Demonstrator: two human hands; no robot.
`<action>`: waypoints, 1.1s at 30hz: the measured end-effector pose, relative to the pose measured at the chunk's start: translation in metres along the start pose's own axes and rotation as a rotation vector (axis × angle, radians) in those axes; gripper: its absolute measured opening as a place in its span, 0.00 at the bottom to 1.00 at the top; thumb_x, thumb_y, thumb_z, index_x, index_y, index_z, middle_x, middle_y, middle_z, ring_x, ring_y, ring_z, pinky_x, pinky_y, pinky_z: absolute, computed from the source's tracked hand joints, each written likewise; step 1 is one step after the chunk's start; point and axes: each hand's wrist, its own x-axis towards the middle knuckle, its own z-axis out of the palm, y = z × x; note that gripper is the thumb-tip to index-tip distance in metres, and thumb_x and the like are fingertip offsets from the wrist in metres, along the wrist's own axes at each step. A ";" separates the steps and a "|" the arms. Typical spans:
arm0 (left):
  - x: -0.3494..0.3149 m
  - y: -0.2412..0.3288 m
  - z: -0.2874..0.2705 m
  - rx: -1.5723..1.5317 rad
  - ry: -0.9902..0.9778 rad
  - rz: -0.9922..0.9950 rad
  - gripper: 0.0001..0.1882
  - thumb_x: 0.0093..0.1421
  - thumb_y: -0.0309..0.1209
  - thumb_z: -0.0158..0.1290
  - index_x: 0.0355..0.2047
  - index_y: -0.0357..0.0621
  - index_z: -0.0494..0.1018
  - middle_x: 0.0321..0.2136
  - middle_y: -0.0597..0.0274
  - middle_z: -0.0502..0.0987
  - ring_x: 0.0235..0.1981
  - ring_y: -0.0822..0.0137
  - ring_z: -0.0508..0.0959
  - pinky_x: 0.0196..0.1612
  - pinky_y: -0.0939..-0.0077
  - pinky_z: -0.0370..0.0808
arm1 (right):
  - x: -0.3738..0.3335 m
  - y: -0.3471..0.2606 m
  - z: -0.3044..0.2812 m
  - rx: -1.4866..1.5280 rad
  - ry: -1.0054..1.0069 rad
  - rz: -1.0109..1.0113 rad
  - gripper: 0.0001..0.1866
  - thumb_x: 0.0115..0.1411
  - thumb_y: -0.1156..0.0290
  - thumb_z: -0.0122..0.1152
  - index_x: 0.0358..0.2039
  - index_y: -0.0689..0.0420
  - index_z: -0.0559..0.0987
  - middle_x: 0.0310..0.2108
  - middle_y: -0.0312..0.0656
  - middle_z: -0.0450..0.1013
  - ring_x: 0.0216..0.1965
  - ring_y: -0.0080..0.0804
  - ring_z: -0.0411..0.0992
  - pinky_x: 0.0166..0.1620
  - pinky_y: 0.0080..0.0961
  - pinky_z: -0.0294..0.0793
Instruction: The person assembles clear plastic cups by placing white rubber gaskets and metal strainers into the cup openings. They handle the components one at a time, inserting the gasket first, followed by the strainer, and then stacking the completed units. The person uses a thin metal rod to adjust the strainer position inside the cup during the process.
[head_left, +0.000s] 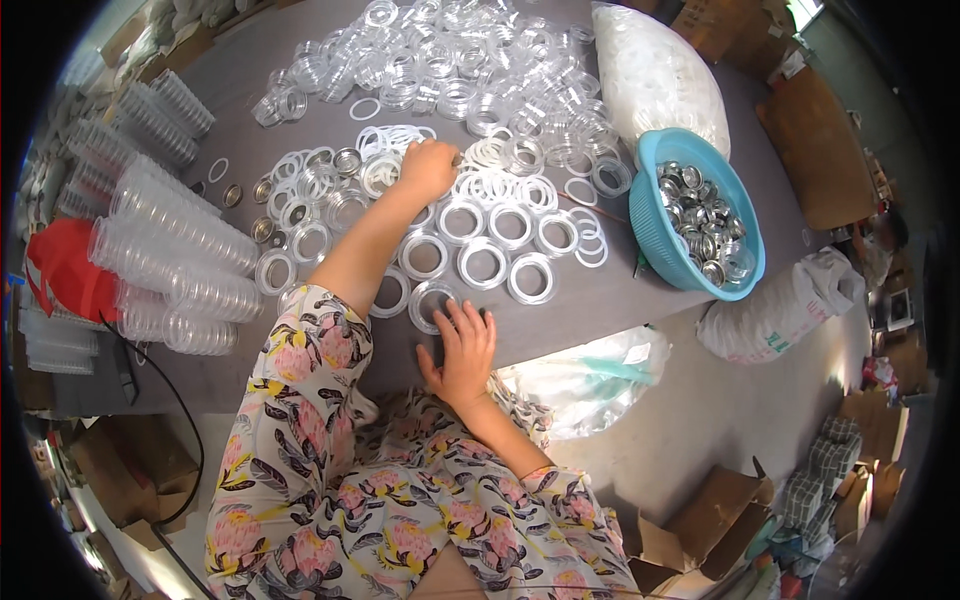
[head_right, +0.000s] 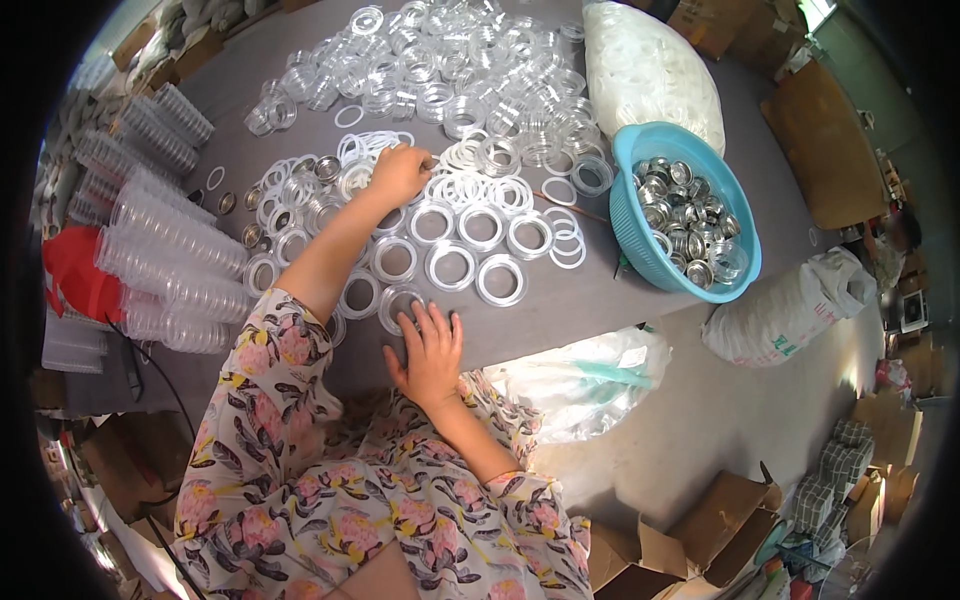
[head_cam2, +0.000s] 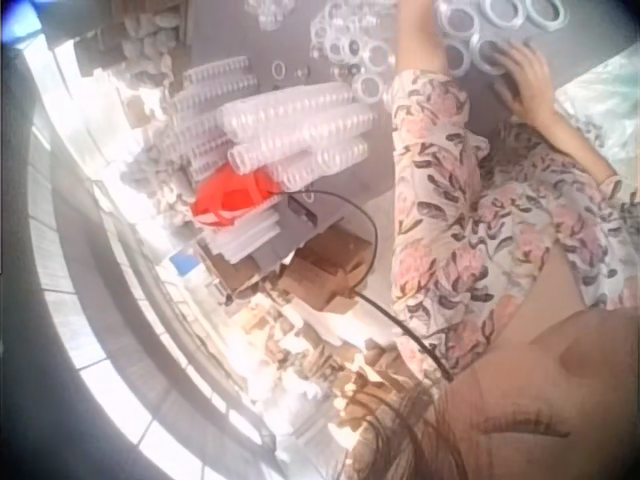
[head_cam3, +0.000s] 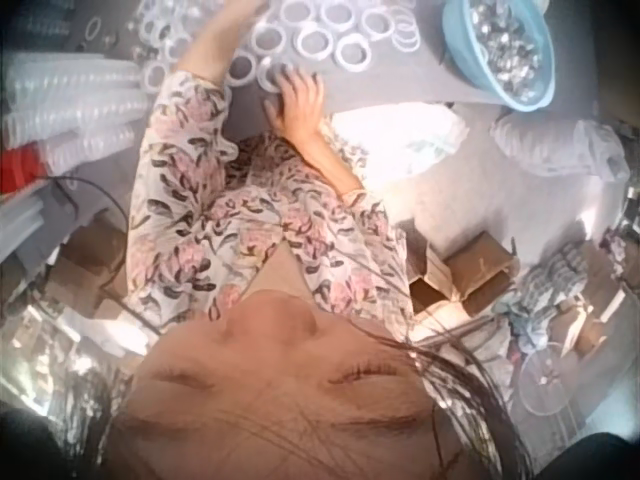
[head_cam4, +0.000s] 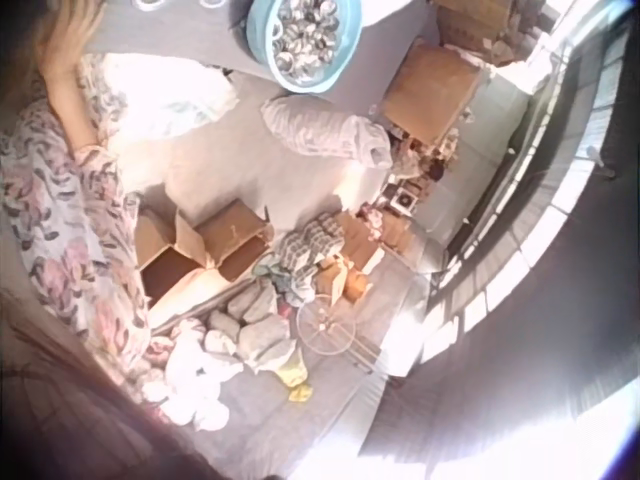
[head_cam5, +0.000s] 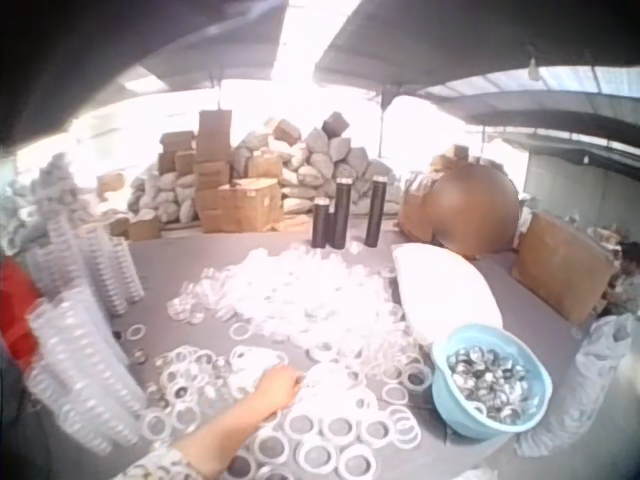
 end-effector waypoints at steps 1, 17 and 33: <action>0.002 -0.001 0.000 -0.095 0.045 -0.010 0.09 0.47 0.29 0.54 0.30 0.40 0.74 0.27 0.58 0.76 0.36 0.59 0.73 0.39 0.68 0.69 | 0.000 -0.001 0.000 0.005 0.013 -0.002 0.28 0.43 0.63 0.60 0.46 0.56 0.68 0.51 0.45 0.61 0.54 0.45 0.56 0.56 0.50 0.49; -0.133 -0.084 -0.062 0.091 0.516 0.100 0.07 0.42 0.24 0.55 0.22 0.46 0.69 0.24 0.67 0.72 0.30 0.64 0.71 0.35 0.69 0.63 | -0.002 0.002 0.005 -0.027 0.017 -0.024 0.25 0.45 0.61 0.59 0.45 0.53 0.69 0.51 0.43 0.62 0.53 0.42 0.58 0.55 0.50 0.51; -0.145 -0.062 -0.076 0.025 0.142 0.221 0.08 0.43 0.24 0.54 0.27 0.45 0.73 0.27 0.64 0.72 0.34 0.61 0.70 0.39 0.68 0.63 | -0.001 0.000 0.002 -0.023 0.010 -0.030 0.26 0.45 0.63 0.59 0.46 0.54 0.69 0.50 0.43 0.62 0.53 0.43 0.57 0.56 0.50 0.49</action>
